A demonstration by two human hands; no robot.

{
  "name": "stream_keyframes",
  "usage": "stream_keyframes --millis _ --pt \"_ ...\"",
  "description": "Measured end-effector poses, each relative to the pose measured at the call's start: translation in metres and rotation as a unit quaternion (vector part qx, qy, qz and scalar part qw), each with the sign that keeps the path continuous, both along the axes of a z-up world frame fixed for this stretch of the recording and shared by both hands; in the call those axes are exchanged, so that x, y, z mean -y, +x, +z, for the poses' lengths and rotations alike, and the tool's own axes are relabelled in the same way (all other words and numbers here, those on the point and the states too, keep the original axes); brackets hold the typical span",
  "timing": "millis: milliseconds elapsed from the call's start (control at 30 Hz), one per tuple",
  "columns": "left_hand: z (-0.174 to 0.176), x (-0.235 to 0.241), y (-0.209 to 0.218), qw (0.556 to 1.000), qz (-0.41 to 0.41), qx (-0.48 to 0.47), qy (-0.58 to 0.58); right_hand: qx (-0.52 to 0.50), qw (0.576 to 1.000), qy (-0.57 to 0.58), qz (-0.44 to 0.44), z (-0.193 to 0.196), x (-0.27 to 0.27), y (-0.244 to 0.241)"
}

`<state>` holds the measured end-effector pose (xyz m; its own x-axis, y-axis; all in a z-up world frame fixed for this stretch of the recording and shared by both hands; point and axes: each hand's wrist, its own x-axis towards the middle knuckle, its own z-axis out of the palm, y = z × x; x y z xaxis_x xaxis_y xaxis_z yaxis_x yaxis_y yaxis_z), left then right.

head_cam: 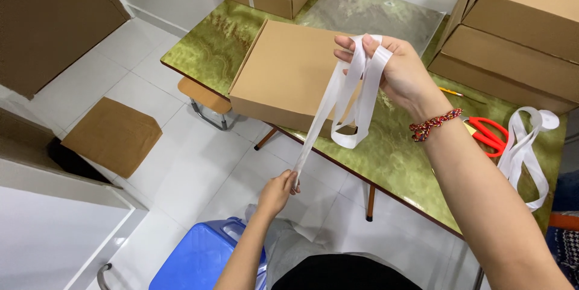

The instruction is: Unpacking a garment from a cardboard box and hanging it on a clothing rack

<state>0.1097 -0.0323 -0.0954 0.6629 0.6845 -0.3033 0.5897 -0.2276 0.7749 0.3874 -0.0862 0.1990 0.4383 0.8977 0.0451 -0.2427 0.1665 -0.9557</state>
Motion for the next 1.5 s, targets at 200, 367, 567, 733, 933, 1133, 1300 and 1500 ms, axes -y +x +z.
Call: stream_keyframes --millis 200,367,567,733,933,1133,1300,1500 --pt "0.000 -0.002 0.000 1.000 0.004 0.021 -0.020 0.008 1.000 0.010 0.005 0.002 0.001 0.001" --pt "-0.005 -0.004 0.001 0.997 0.015 0.065 -0.041 0.009 1.000 0.019 0.010 -0.004 -0.003 0.007" --pt "0.003 -0.006 -0.001 0.998 0.016 0.046 -0.046 0.008 1.000 0.016 0.000 0.003 0.001 0.004" --pt "0.004 -0.016 0.004 0.998 0.015 0.046 -0.041 0.016 0.999 0.028 -0.019 0.000 0.001 0.012" --pt "0.031 -0.020 0.020 0.999 0.035 0.009 -0.023 0.093 0.990 0.005 -0.106 0.002 0.010 0.021" --pt "0.031 -0.027 0.046 1.000 0.008 -0.014 -0.005 0.146 0.974 0.035 -0.170 -0.004 0.023 0.035" --pt "0.027 -0.028 0.061 0.997 -0.018 -0.075 -0.023 0.202 0.946 0.132 -0.219 -0.020 0.037 0.062" --pt "0.035 -0.018 0.090 0.995 -0.032 0.054 -0.078 0.202 0.951 0.042 -0.232 0.003 0.076 0.065"
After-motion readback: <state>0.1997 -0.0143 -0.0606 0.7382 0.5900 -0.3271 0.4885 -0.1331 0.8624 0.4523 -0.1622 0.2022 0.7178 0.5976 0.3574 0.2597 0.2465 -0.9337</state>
